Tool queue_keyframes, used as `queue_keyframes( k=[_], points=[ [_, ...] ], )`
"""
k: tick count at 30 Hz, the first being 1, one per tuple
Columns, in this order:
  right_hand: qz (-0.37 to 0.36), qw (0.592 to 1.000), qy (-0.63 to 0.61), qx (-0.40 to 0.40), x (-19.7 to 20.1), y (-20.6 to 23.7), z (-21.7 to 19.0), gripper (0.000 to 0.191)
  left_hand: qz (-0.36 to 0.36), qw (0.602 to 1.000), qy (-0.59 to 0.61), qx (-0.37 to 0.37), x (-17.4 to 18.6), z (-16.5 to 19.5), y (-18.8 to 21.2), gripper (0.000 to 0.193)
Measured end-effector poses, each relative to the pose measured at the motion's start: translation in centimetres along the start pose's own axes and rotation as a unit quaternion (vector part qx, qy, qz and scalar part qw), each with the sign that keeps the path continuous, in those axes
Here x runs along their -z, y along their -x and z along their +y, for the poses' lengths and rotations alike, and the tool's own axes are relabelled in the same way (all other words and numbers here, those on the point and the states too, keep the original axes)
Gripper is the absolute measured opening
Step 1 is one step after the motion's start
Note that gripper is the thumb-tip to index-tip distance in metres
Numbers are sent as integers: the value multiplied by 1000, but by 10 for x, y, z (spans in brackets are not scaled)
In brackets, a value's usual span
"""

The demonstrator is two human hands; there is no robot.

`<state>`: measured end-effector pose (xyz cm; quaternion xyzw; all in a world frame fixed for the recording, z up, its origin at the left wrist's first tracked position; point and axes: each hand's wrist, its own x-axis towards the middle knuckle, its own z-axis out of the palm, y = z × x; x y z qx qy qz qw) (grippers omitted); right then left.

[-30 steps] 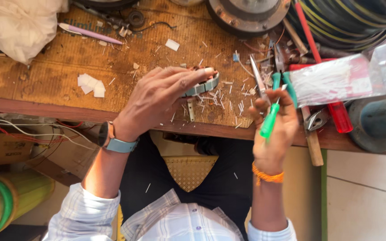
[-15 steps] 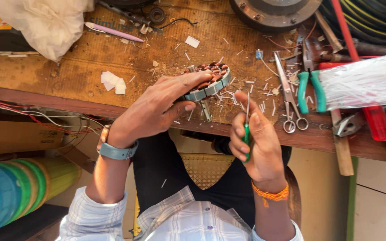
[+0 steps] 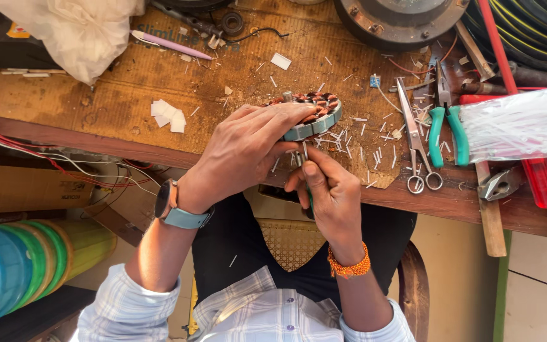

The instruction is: The person cuts small white insulating pieces with scissors and inserts them into the slots of a motor rotor. They use a screwdriver to adjust the pieces and repeat the process for multiple slots.

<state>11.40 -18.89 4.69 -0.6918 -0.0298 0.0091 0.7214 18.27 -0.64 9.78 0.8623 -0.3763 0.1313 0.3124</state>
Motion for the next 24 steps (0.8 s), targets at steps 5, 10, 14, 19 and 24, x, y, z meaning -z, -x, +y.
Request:
queue_keyframes(
  k=[5, 10, 14, 19, 24],
  points=[
    [-25, 999, 7, 19, -1, -3, -3, 49, -25, 1000, 13, -4, 0, -3, -3, 57],
    [-30, 999, 6, 18, 0, -3, -5, 45, -29, 999, 24, -5, 1, -2, -7, 58],
    [-19, 1000, 18, -1, 0, -5, -9, 40, -30, 999, 19, 1, 0, 1, -6, 58],
    [-34, 999, 25, -21, 4, -7, -20, 36, -35, 999, 21, 3, -3, 0, -6, 58],
    [-32, 999, 9, -20, 2, -9, -25, 34, -31, 999, 24, 7, -1, 1, -6, 57]
  ],
)
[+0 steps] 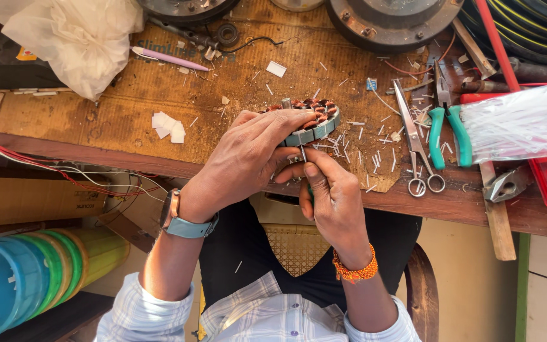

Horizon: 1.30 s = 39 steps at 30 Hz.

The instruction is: The person cuts small white insulating pieces with scissors and inserts them into the slots of a motor rotor. They use a screwdriver to adjust the pieces and repeat the process for multiple slots.

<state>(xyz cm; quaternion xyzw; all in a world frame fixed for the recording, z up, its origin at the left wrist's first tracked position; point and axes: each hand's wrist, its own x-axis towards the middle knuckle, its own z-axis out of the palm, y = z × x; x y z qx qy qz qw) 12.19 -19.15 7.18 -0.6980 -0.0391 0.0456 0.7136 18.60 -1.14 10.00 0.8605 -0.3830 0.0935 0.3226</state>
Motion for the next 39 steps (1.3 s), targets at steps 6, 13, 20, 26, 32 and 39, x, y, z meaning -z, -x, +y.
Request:
queue_keyframes(
  k=[6, 13, 20, 26, 32, 39],
  points=[
    [44, 998, 23, 41, -10, -3, 3, 33, -16, 999, 21, 19, 2, 2, -2, 58],
    [115, 992, 44, 27, -19, -2, 10, 33, -17, 1000, 1, -1, -1, -2, -2, 61],
    [-36, 995, 82, -54, 28, 3, -6, 38, 3, 997, 70, -12, 2, -6, 1, 96],
    [67, 914, 397, 47, 88, -24, -28, 27, 3, 997, 69, -32, 3, -7, -1, 97],
    [26, 823, 478, 307, 104, -91, -29, 22, 38, 997, 59, 9, -5, 3, -8, 107],
    [-317, 870, 346, 149, 82, -116, -94, 26, 34, 998, 54, 15, -12, -3, -11, 104]
  ],
)
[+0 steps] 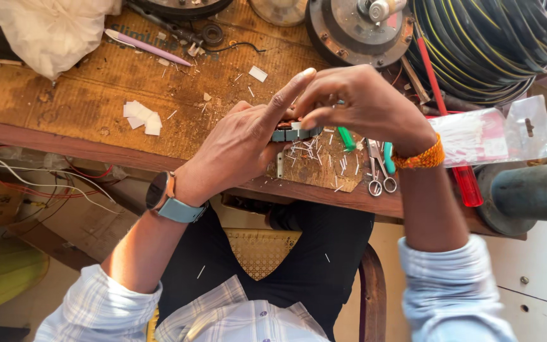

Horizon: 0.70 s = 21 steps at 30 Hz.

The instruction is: The person cuts small white insulating pieces with scissors and inserts them into the slots of a motor rotor. They use a screwdriver to adjust the pieces and repeat the process for multiple slots.

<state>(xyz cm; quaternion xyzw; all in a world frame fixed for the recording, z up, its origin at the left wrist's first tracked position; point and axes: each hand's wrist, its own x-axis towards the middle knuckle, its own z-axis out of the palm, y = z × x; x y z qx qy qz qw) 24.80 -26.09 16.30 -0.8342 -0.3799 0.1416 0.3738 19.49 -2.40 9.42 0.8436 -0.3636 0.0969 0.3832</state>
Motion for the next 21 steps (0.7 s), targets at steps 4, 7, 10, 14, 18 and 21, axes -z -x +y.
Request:
queue_keyframes(
  k=[4, 7, 10, 14, 18, 21],
  points=[
    [-121, 991, 28, -42, 7, -24, -15, 32, -4, 1000, -14, 8, 2, 2, 5, 99],
    [-191, 981, 26, -27, 16, -38, -19, 38, 12, 1000, -7, -15, 4, 6, 0, 97],
    [-215, 976, 38, 26, 19, -43, -17, 32, 3, 1000, 1, -15, 8, 10, -4, 97],
    [-185, 982, 40, 28, 8, -33, -5, 18, -13, 1000, 8, -5, 10, 7, -3, 95],
    [-134, 989, 64, 28, 1, -28, 2, 12, -2, 999, 3, -36, 8, 1, -2, 92],
    [-35, 994, -18, -101, 16, -36, -1, 14, -22, 999, -13, -40, 12, 0, -6, 94]
  ],
)
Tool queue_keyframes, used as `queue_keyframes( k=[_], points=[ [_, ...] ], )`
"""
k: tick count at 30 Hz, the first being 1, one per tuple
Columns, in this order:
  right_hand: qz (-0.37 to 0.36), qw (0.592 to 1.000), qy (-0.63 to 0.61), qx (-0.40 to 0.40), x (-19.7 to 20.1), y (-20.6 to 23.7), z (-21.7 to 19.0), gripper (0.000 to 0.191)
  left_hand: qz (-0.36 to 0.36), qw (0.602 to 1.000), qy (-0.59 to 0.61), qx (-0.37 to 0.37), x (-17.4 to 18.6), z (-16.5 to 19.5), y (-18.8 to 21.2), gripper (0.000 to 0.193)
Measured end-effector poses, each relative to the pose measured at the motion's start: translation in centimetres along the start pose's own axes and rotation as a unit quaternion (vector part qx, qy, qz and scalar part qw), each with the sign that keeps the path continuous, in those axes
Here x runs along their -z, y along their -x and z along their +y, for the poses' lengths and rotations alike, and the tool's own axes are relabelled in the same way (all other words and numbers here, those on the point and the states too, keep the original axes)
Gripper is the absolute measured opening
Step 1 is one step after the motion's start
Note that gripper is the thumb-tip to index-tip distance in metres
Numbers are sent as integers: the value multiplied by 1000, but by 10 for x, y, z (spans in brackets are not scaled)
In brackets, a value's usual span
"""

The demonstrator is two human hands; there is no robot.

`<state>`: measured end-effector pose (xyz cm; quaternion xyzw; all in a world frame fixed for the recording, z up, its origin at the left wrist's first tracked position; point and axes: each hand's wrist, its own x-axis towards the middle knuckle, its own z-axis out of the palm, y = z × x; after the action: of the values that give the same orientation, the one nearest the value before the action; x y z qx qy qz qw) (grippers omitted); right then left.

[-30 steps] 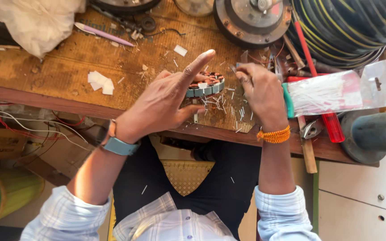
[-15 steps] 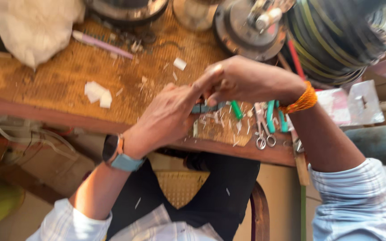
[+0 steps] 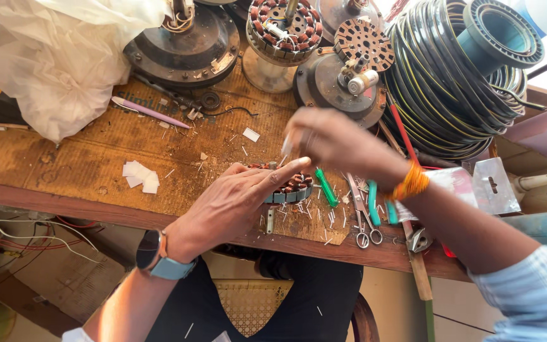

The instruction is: The person cuts small white insulating pieces with scissors and inserts them into the slots of a motor rotor. They use a screwdriver to adjust the pieces and repeat the process for multiple slots.

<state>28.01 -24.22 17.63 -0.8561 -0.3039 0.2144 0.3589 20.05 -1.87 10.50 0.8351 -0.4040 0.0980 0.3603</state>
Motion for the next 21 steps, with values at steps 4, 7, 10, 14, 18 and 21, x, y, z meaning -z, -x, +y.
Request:
queue_keyframes(
  k=[4, 7, 10, 14, 18, 21],
  points=[
    [182, 953, -231, -70, 24, 11, -1, 17, -36, 999, 1, 36, 8, 7, -8, 91],
    [232, 880, -413, 41, -4, 42, 18, 13, -59, 996, -47, 50, 9, 11, -7, 92],
    [274, 778, -559, 91, -53, 76, 48, 16, -36, 998, 45, 25, 5, 6, -2, 97],
    [331, 664, -670, 32, -112, 108, 73, 25, 71, 988, 120, -69, -6, -6, 8, 114],
    [295, 587, -750, 78, -148, 121, 72, 23, 52, 997, 42, -44, -15, -17, 20, 107],
    [310, 595, -726, 151, -159, 123, 62, 15, 114, 993, 11, -40, -27, -20, 21, 103]
  ],
)
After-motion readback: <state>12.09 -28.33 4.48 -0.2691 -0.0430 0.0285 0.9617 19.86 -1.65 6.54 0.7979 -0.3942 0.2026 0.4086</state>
